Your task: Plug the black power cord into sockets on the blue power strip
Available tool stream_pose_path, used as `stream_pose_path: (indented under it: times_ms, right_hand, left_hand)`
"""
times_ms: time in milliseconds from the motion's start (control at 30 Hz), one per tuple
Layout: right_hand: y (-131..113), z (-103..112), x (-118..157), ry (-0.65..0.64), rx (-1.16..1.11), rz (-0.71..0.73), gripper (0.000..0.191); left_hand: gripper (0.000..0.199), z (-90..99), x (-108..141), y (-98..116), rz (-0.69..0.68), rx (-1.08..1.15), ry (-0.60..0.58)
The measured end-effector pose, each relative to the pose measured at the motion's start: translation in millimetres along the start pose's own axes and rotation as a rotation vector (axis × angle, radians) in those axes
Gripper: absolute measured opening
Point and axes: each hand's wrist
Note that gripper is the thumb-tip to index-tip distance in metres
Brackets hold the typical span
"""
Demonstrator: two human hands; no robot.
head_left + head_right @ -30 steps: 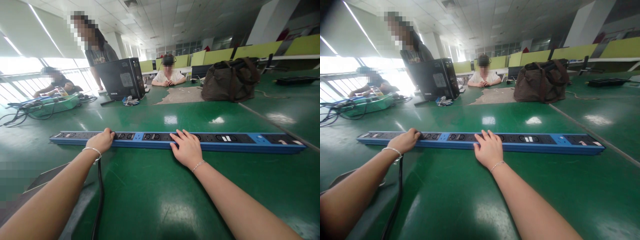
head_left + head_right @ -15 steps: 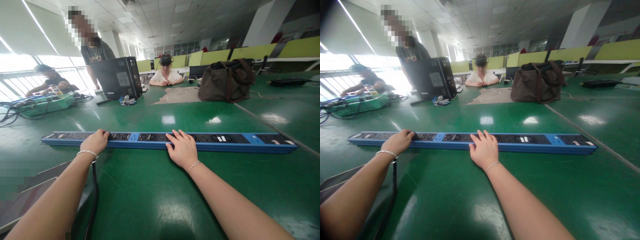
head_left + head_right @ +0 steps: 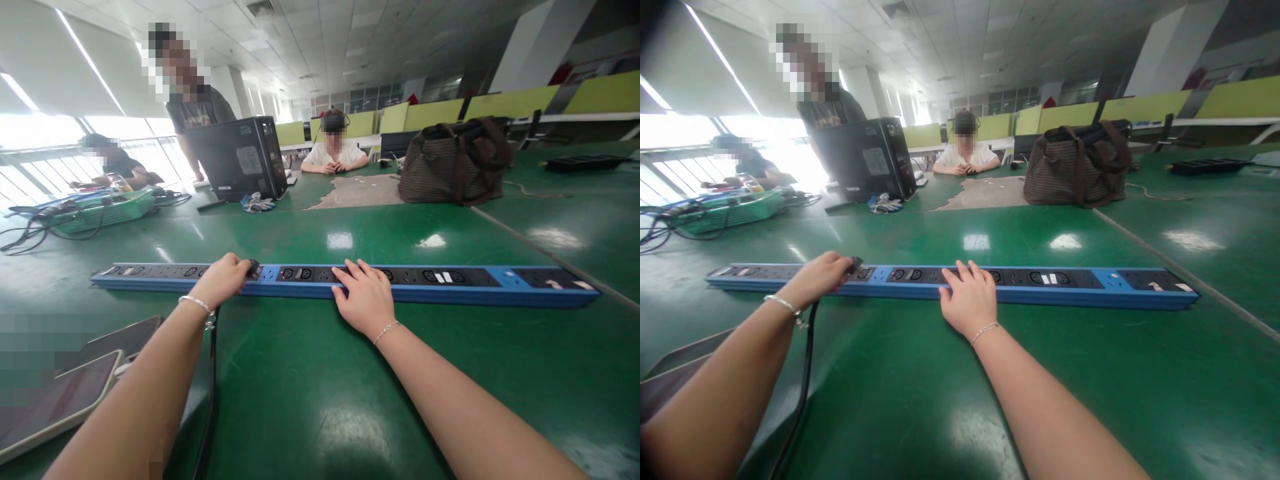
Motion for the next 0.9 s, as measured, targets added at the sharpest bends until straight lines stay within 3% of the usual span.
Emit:
stream_pose_path:
  times_ms: [67, 167, 567, 767, 900]
  right_hand:
    - [0, 0, 0, 0.003, -0.001, -0.001, 0.038]
    - [0, 0, 0, 0.005, -0.002, -0.001, 0.038]
    - [0, 0, 0, 0.007, -0.013, -0.004, 0.038]
    - [-1, 0, 0, 0.006, -0.014, -0.008, 0.038]
    - [0, 0, 0, 0.008, -0.017, -0.007, 0.038]
  left_hand:
    - [0.040, -16.9, 1, 6, -0.008, 0.042, -0.087]
    - [0.041, -25.8, -1, 10, -0.007, 0.077, -0.128]
    - [0.044, -25.5, 3, 28, -0.067, -0.091, -0.086]
    - [0.045, -24.3, 4, 33, -0.093, -0.229, -0.009]
    - [0.043, -24.9, 3, 35, -0.138, -0.297, -0.029]
Point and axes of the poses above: each hand's wrist, its own x-axis away from the middle knuckle, its own z-axis out of the back of the hand, y = z × x, and after that the axes turned 14 degrees about z, right-handed
